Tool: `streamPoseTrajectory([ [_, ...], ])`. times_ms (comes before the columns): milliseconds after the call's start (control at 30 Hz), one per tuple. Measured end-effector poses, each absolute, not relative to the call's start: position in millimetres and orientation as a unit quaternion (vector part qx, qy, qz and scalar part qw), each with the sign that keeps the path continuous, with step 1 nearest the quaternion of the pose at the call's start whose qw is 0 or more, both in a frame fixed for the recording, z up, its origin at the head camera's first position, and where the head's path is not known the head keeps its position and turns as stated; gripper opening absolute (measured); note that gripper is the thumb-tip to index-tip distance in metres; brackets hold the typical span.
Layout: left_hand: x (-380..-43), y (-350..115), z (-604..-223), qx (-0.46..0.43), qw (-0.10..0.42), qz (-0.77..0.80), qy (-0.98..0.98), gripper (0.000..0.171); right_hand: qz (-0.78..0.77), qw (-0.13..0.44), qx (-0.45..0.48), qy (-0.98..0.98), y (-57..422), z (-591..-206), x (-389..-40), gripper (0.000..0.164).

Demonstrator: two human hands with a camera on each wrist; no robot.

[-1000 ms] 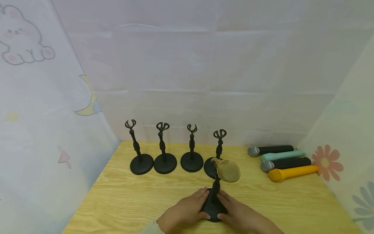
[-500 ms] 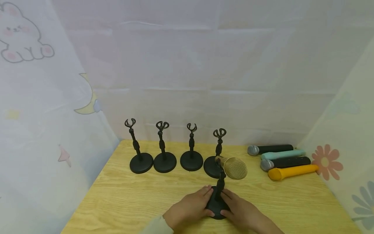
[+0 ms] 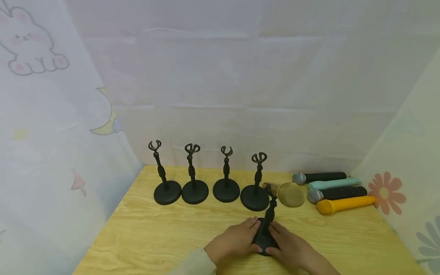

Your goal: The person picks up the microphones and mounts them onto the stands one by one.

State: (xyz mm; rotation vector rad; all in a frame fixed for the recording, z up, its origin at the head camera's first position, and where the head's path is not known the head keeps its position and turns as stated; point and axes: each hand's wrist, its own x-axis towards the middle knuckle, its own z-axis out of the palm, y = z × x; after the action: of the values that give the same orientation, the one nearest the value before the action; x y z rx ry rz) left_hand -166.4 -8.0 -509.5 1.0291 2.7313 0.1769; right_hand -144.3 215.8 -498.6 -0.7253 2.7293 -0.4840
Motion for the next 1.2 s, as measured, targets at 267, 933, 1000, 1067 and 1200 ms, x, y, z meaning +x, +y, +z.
streamPoseTrajectory([
  [267,-170.6,3.5,-505.1,0.347,0.098,0.039,0.932,0.082,-0.181,0.143,-0.228,0.946,225.9,-500.8,-152.9,0.079],
  [933,-190.9,54.6,-508.8,0.331,0.076,-0.037,0.940,0.083,-0.212,0.147,-0.218,0.941,256.2,-501.5,-174.4,0.076],
  [1000,-192.1,58.5,-508.0,0.329,0.076,-0.043,0.940,0.084,-0.216,0.151,-0.218,0.940,257.6,-500.3,-176.4,0.075],
  [1067,-193.3,61.5,-507.4,0.328,0.074,-0.049,0.941,0.083,-0.218,0.151,-0.213,0.941,258.8,-499.9,-178.5,0.074],
  [1200,-195.8,66.0,-504.9,0.324,0.077,-0.059,0.941,0.083,-0.220,0.149,-0.205,0.942,260.1,-499.2,-183.2,0.074],
])
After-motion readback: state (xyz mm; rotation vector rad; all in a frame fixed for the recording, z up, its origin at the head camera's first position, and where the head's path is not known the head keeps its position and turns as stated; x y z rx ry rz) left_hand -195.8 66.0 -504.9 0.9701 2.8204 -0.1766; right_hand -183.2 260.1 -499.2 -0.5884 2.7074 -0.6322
